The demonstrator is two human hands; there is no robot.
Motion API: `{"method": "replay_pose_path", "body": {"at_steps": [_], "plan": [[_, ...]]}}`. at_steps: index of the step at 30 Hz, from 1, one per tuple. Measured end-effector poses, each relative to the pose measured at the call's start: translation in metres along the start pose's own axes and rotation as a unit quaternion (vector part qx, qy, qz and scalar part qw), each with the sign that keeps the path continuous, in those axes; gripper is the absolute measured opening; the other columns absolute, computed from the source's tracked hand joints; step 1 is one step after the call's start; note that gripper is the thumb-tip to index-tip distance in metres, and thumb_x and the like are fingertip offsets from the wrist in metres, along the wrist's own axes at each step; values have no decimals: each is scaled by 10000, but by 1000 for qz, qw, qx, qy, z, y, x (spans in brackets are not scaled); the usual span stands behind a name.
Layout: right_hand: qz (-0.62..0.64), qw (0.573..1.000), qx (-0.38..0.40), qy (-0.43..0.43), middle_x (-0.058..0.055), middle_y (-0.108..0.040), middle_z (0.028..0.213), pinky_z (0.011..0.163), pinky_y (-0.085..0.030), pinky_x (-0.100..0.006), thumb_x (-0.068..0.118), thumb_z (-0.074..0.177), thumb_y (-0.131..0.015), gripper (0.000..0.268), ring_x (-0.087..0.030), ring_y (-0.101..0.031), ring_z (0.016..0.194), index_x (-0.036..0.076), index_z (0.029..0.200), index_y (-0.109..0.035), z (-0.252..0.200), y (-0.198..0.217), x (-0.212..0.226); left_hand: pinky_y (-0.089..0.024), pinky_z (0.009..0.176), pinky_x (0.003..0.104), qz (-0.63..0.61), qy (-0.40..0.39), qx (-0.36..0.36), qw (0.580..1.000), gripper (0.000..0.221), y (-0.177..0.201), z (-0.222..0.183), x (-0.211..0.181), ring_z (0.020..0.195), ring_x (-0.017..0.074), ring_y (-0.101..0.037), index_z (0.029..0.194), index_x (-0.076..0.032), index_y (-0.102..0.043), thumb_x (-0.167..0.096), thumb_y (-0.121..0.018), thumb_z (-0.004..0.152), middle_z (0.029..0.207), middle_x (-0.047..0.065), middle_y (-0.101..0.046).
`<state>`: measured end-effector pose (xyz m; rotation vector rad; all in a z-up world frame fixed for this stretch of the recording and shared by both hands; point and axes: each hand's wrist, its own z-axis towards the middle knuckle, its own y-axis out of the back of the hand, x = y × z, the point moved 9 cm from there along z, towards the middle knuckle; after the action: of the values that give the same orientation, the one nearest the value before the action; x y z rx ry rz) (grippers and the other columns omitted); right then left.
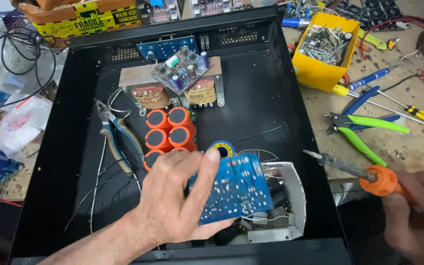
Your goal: Soldering components onto a circuit board and using pliers to cut wires while assembling an electronic device.
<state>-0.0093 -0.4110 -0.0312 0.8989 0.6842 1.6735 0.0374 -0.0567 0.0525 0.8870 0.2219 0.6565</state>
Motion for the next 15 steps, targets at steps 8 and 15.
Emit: {"method": "replay_pose_path", "body": {"at_steps": [8, 15], "plan": [[95, 984, -50, -139, -290, -700, 1117, 872, -498, -397, -85, 1034, -690, 197, -345, -642, 968, -186, 1192, -749, 12, 12, 40, -489, 769, 521, -58, 69, -12, 996, 1144, 3, 20, 22, 1067, 423, -581, 1572, 46, -259, -563, -920, 864, 1282, 292, -548], [64, 994, 16, -82, -250, -707, 1098, 875, -522, -399, 20, 945, -754, 294, -343, -655, 924, -116, 1206, -758, 20, 7, 47, -541, 897, 522, -74, 83, -13, 994, 1193, 2, 15, 24, 1151, 397, -600, 1607, 27, -196, -530, -942, 861, 1318, 295, -569]]}}
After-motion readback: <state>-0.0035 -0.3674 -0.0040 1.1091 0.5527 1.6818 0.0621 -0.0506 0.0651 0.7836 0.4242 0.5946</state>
